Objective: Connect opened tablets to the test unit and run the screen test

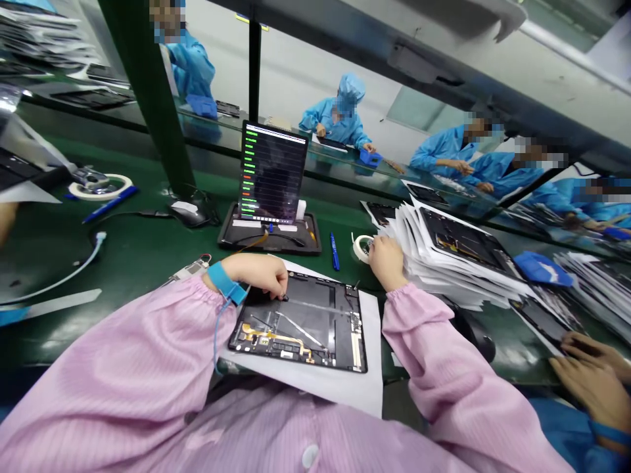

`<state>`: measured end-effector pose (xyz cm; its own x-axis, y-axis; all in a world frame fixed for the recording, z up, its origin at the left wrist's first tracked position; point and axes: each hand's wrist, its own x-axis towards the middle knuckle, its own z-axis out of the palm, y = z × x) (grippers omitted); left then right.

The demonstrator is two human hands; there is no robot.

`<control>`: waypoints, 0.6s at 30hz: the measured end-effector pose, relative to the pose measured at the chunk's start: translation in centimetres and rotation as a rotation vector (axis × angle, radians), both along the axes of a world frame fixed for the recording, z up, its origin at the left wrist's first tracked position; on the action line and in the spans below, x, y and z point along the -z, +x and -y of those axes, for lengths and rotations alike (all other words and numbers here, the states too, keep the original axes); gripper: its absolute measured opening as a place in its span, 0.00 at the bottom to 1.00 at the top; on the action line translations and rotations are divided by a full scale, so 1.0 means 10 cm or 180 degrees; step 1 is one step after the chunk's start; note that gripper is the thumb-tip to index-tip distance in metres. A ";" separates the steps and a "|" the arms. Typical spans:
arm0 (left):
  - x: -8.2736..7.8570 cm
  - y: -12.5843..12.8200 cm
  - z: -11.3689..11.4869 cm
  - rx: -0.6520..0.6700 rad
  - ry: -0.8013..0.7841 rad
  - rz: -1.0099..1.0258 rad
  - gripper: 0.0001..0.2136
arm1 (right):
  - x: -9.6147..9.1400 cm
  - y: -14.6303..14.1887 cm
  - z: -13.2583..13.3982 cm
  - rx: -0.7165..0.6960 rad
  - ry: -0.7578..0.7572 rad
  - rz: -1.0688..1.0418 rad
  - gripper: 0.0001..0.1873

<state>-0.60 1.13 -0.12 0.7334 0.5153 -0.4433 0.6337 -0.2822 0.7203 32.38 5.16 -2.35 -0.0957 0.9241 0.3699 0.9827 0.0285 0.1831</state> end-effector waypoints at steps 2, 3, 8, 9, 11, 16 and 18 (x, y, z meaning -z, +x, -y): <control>0.03 -0.02 -0.03 0.0014 -0.0009 0.0103 0.08 | -0.06 -0.05 0.04 -0.0041 -0.0010 -0.0004 0.11; 0.06 -0.02 -0.04 0.0022 -0.0005 0.0167 0.07 | -0.10 -0.11 0.09 -0.0130 -0.0001 -0.0034 0.10; 0.14 -0.03 -0.08 -0.0032 0.0032 0.0380 0.06 | -0.06 -0.65 0.51 -0.1444 -0.0680 -0.0866 0.10; 0.14 -0.03 -0.08 -0.0044 0.0027 0.0405 0.06 | 0.00 -0.76 0.58 -0.1569 -0.0893 -0.1116 0.09; 0.12 -0.04 -0.09 -0.0073 0.0040 0.0452 0.06 | 0.14 -0.92 0.63 -0.1563 -0.1132 -0.1599 0.08; 0.01 -0.09 -0.13 -0.1138 0.0953 0.0849 0.11 | 0.33 -1.01 0.52 -0.1574 -0.1225 -0.2246 0.11; -0.02 -0.13 -0.16 -0.1917 0.1401 0.1255 0.13 | 0.34 -0.99 0.52 -0.1625 -0.1156 -0.2461 0.11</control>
<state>-1.85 2.76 0.10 0.3369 0.9338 0.1203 0.4911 -0.2833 0.8237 22.49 -0.02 -5.74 -0.3655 0.9088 0.2011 0.6824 0.4086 -0.6061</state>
